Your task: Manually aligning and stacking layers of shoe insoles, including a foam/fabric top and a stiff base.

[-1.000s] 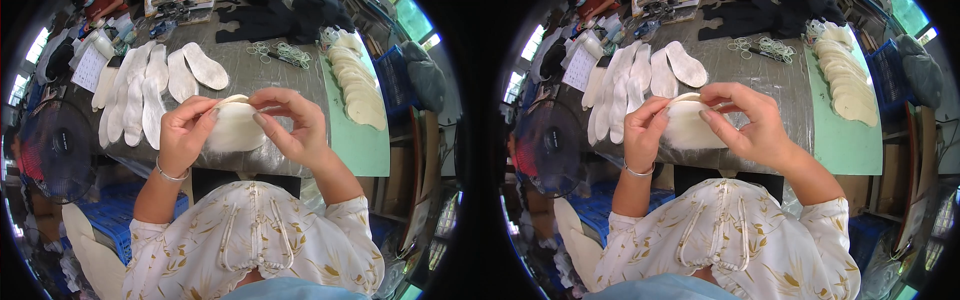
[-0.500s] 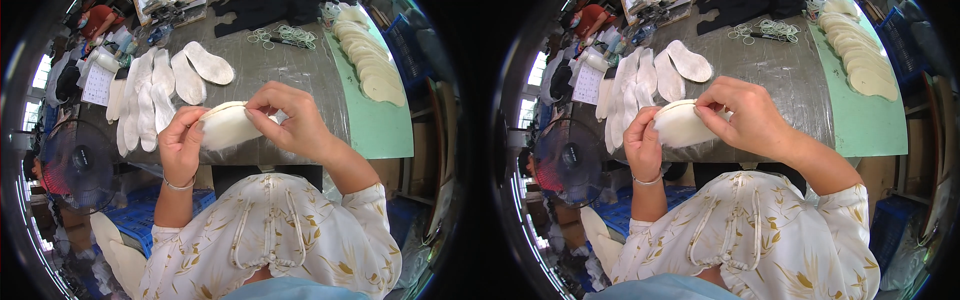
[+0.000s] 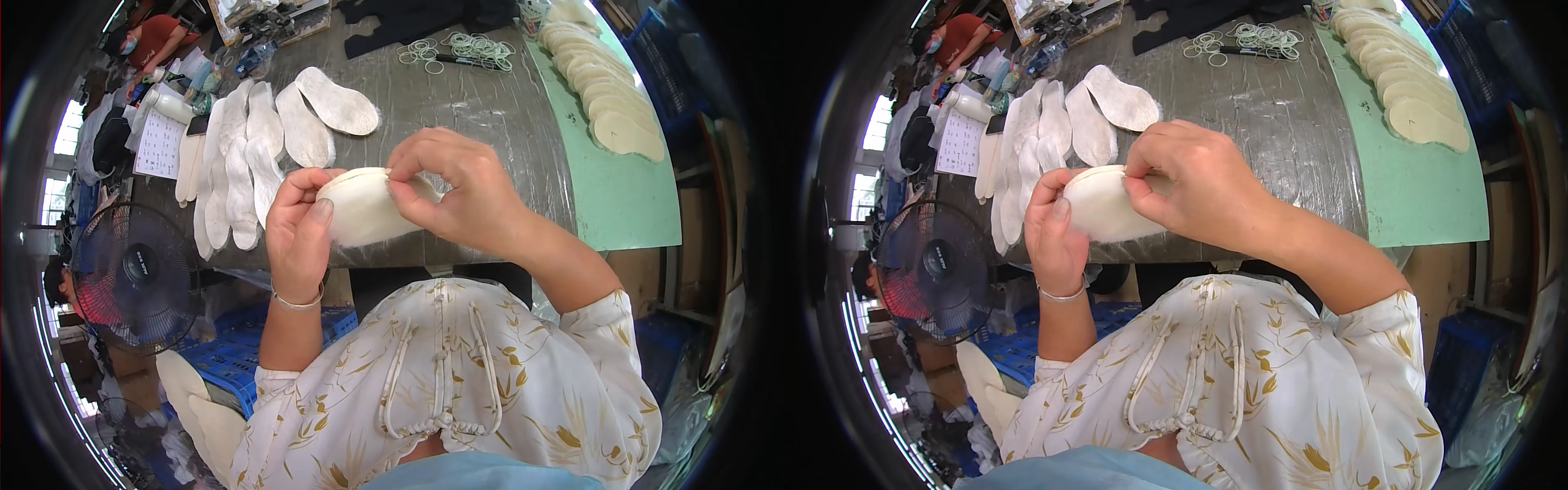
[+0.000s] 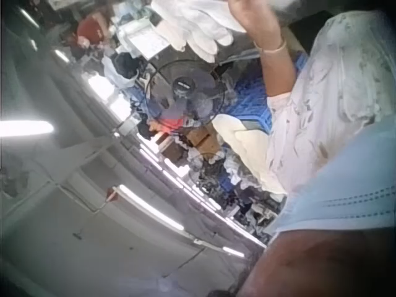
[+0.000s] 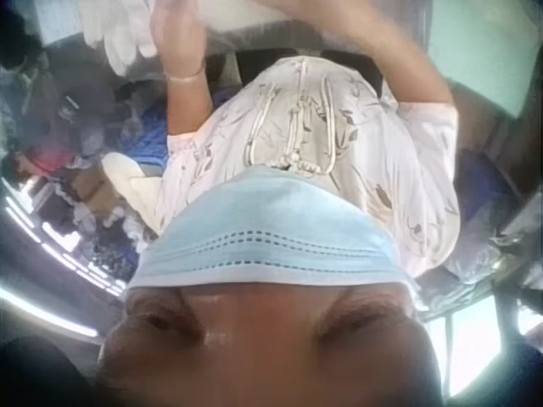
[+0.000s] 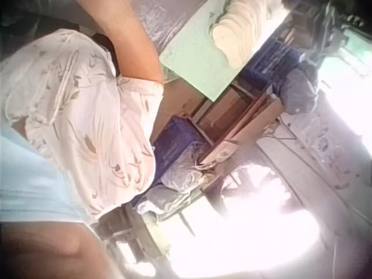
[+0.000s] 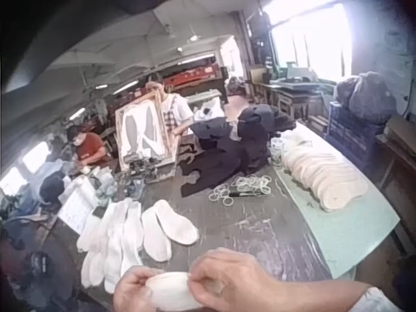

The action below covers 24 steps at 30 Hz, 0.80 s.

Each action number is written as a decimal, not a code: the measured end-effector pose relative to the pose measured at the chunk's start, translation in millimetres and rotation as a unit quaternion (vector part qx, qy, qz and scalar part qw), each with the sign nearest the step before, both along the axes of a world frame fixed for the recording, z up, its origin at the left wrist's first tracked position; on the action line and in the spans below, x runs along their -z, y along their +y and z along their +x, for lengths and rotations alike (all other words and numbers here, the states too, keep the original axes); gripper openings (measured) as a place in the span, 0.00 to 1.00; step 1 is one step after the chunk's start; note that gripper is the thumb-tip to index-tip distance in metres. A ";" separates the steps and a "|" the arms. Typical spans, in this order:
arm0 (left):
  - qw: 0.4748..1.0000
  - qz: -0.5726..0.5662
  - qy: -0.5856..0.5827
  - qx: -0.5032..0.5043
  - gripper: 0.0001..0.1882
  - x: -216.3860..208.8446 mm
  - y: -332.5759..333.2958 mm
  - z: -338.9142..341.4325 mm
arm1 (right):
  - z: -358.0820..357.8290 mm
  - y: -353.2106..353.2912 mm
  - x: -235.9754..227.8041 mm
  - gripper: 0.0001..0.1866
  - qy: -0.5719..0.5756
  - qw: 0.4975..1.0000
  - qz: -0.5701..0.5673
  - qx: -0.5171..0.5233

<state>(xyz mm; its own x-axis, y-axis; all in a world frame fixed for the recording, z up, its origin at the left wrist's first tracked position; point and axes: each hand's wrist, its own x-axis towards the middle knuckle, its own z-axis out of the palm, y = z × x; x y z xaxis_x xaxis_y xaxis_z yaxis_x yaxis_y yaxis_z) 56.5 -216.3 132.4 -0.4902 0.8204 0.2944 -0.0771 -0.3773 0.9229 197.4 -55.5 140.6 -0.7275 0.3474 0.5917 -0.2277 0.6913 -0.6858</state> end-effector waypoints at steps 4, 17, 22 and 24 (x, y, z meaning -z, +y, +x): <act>0.986 -0.122 0.077 -0.080 0.13 1.5 1.9 -1.0 | -6.9 -4.5 10.1 0.05 0.065 0.998 -0.014 0.000; 0.998 0.004 -0.016 -0.055 0.13 19.7 5.9 -6.1 | 10.3 2.7 29.3 0.08 0.042 0.995 -0.086 -0.010; 0.997 0.014 0.055 -0.053 0.12 21.6 9.3 0.1 | 6.0 -2.3 25.4 0.12 0.065 0.995 -0.071 0.023; 0.995 0.044 0.086 -0.023 0.11 25.0 13.3 -0.8 | 3.6 -4.7 24.9 0.11 0.068 0.995 -0.073 0.016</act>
<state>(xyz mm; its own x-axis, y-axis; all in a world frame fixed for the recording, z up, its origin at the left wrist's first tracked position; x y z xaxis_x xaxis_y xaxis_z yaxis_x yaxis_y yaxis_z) 55.7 -203.0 107.4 -0.4633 0.7657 0.4462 0.0984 -0.4559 0.8846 201.0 -60.1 115.7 -0.6315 0.4577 0.6258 -0.3052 0.5953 -0.7433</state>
